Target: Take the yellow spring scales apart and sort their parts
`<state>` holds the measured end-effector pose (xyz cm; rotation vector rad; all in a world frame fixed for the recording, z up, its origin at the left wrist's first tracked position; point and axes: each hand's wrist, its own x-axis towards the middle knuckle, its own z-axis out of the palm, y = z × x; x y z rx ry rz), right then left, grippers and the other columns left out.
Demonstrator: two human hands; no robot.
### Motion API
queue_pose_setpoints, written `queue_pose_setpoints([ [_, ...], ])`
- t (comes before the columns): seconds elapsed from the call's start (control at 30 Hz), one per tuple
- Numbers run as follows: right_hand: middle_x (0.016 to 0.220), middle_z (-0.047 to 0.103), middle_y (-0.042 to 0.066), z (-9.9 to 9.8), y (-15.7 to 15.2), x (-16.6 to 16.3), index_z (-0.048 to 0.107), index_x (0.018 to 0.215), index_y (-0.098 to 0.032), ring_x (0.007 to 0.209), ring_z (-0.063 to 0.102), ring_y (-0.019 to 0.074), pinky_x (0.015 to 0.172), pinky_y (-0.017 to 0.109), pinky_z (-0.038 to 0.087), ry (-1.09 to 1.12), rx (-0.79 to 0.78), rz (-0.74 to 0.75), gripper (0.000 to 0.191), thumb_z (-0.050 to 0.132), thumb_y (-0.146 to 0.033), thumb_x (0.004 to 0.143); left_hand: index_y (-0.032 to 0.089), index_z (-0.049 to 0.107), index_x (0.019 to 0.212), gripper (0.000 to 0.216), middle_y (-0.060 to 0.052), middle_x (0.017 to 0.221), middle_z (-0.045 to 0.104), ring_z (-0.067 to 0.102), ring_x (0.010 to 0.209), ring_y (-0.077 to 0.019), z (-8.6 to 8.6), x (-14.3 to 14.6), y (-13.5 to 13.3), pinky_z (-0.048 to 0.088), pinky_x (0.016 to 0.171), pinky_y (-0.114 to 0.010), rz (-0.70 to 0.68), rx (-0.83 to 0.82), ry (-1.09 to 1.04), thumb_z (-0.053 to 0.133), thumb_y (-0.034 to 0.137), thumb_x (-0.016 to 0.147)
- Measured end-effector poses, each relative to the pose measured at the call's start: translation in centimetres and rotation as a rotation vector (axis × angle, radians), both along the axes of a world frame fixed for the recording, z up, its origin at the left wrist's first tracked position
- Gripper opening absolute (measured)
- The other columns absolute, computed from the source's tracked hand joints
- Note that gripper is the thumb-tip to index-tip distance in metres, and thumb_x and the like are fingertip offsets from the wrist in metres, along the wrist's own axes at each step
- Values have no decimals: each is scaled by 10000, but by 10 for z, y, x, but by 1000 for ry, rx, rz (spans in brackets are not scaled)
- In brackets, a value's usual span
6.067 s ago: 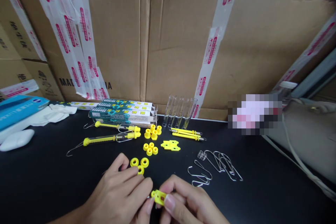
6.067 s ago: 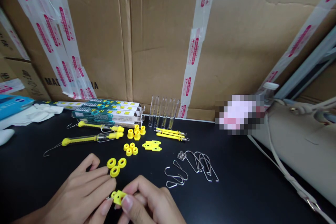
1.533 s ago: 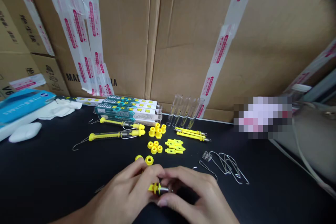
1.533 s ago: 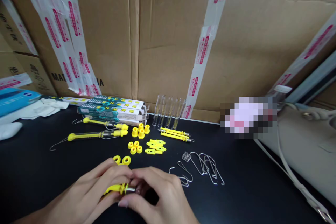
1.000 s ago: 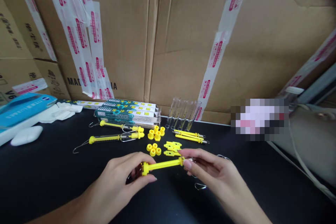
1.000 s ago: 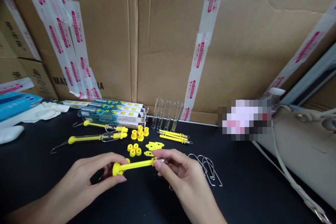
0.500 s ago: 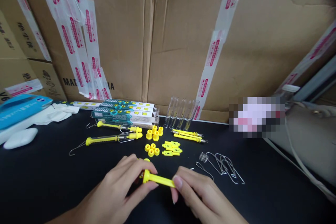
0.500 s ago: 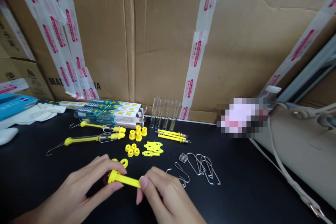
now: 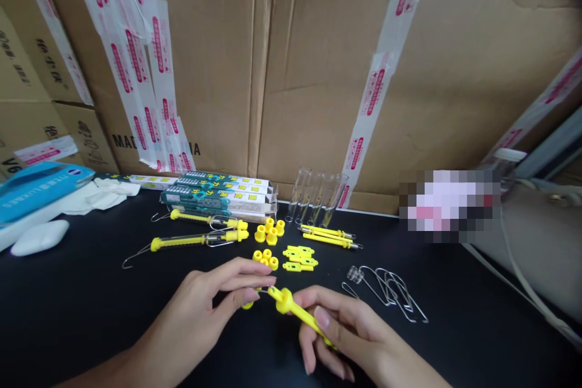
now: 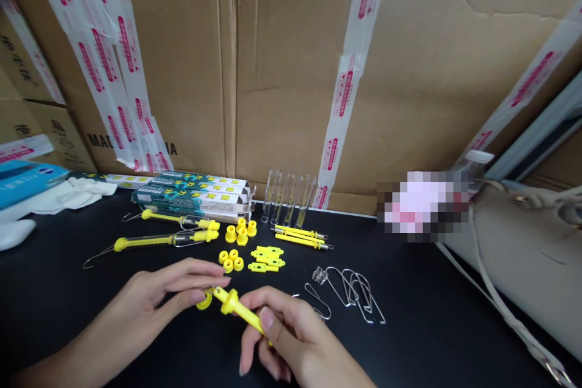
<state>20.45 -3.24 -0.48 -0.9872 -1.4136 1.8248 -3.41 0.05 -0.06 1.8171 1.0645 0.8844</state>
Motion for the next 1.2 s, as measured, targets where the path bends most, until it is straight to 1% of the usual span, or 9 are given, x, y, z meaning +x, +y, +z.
queue_pose_setpoints([
  [0.1,650,475,-69,4,-1,1,583,1147,-187,498,165,84,483,235,138,29,-66,-67,567,605,-685,878,276,753,1006,209,29,943,804,752,825,-138,2,2,-1,592,764,-218,-32,-17,43,559,315,939],
  [0.23,655,304,-91,7,-2,-1,575,1001,-227,516,148,99,478,246,130,-142,-8,-141,536,468,-746,919,203,774,948,251,-32,847,798,687,637,-127,3,7,-6,533,514,-187,-55,-163,-53,585,360,899],
  [0.4,685,439,-47,-1,-6,-7,520,817,-221,612,404,127,589,257,318,-436,453,-121,508,336,-650,1020,209,803,956,241,-50,874,794,668,668,-135,-2,12,-11,546,542,-209,-110,-332,-208,702,391,835],
  [0.53,737,578,-2,-4,-9,-8,541,796,-222,667,547,149,642,259,404,-505,657,-117,468,280,-481,1086,270,808,1004,249,-28,872,798,686,720,-135,-4,13,-13,566,648,-234,-195,-411,-311,717,450,857],
  [0.63,745,604,7,1,-8,-6,560,810,-218,647,568,148,608,246,430,-531,770,-151,415,311,-397,1091,257,821,909,308,-51,936,804,708,789,-162,-3,12,-12,569,683,-260,-223,-442,-344,723,540,840],
  [0.83,851,687,17,10,-8,2,647,1084,-234,672,637,152,644,244,518,-621,937,-324,209,451,-300,1052,223,776,771,355,-9,819,770,628,667,-106,-7,9,-8,497,614,-200,-197,-365,-258,695,558,855],
  [0.97,841,671,36,9,-10,3,650,1229,-233,717,674,188,647,268,569,-740,1157,-342,296,585,-402,995,239,765,744,255,27,717,709,615,671,-113,-2,7,-12,462,621,-203,-156,-143,-47,695,449,869],
  [1.1,763,657,41,0,-13,-2,669,1001,-189,671,663,181,602,249,564,-776,1285,-324,284,518,-427,1029,250,777,706,148,34,683,708,581,610,-96,3,6,-17,424,587,-193,-206,-1,85,729,302,836],
  [1.2,674,635,16,-7,-18,-8,619,885,-196,587,635,160,537,230,533,-743,1325,-301,313,392,-283,1082,246,792,715,119,13,756,713,619,650,-100,-4,6,-19,441,583,-179,-234,-6,50,741,257,821],
])
